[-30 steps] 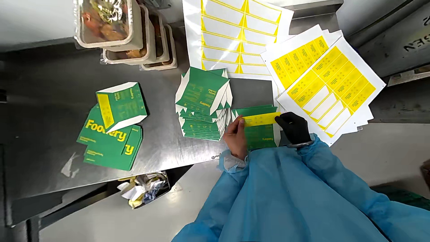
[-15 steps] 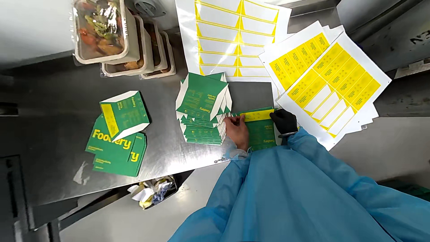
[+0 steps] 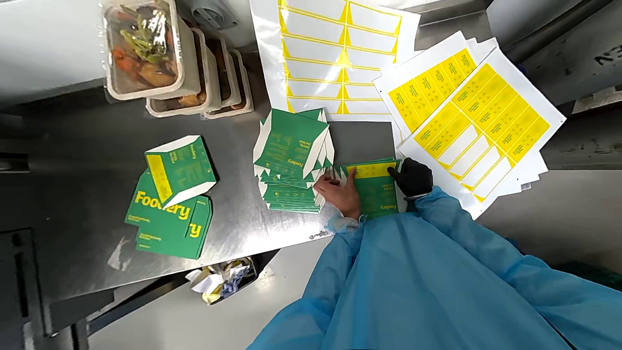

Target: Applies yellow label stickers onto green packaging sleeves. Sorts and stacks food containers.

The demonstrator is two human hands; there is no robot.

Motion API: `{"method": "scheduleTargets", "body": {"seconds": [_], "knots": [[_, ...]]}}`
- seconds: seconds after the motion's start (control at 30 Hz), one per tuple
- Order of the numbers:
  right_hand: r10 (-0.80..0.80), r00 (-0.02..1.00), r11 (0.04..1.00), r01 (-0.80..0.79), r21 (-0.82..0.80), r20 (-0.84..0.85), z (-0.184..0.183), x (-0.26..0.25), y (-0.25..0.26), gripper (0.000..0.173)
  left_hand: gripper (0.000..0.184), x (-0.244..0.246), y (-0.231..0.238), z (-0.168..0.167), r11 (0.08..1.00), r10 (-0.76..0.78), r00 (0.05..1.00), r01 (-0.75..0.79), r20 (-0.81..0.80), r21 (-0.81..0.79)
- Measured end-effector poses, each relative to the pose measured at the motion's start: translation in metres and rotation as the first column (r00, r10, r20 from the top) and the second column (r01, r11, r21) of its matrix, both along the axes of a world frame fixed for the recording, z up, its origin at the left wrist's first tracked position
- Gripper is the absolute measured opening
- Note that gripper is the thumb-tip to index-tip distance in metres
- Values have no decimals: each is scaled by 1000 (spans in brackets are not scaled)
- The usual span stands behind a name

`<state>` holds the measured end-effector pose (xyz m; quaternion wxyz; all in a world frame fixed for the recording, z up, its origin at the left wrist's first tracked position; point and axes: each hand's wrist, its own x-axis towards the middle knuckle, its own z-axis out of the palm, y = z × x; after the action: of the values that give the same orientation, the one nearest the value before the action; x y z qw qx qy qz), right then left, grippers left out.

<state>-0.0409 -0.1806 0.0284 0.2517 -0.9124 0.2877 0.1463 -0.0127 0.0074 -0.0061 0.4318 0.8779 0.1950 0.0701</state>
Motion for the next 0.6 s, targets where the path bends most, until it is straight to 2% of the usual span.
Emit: {"method": "scheduleTargets", "body": {"seconds": [0.07,0.13,0.17,0.23,0.27,0.3,0.37,0.4,0.47,0.5,0.53,0.6], "knots": [[170,979,978,-154,-139,112,2,-6,0,51,62,-4,1,1,991,-101,991,93,83,94],[423,816,901,-334,-276,394,-11,-14,1,32,36,-10,3,-6,910,-398,887,349,234,225],[529,713,848,-427,-315,459,-19,-17,4,28,29,-11,5,-8,815,-568,788,498,237,296],[671,606,739,-597,-312,428,-27,-24,9,43,45,-14,10,-15,540,-813,580,724,46,430],[711,602,700,-657,-280,365,-30,-30,6,52,58,-16,13,-22,425,-850,521,768,-80,480],[729,618,682,-691,-240,292,-32,-35,0,64,69,-18,19,-28,362,-845,506,781,-176,509],[726,653,688,-684,-244,216,-34,-46,-17,77,81,-22,26,-32,380,-802,560,747,-209,545],[724,662,688,-670,-280,194,-34,-52,-25,77,86,-25,27,-30,417,-768,607,717,-206,558],[736,644,670,-647,-364,211,-27,-69,-39,65,93,-35,35,-17,489,-738,656,683,-159,543],[736,621,672,-627,-394,267,-20,-76,-49,58,98,-36,40,-9,478,-772,619,716,-144,509],[721,610,691,-600,-403,328,-12,-82,-61,52,107,-37,46,-2,409,-828,535,780,-166,473],[647,662,762,-556,-332,378,1,-100,-88,52,127,-42,62,9,201,-887,335,899,-316,389]]}}
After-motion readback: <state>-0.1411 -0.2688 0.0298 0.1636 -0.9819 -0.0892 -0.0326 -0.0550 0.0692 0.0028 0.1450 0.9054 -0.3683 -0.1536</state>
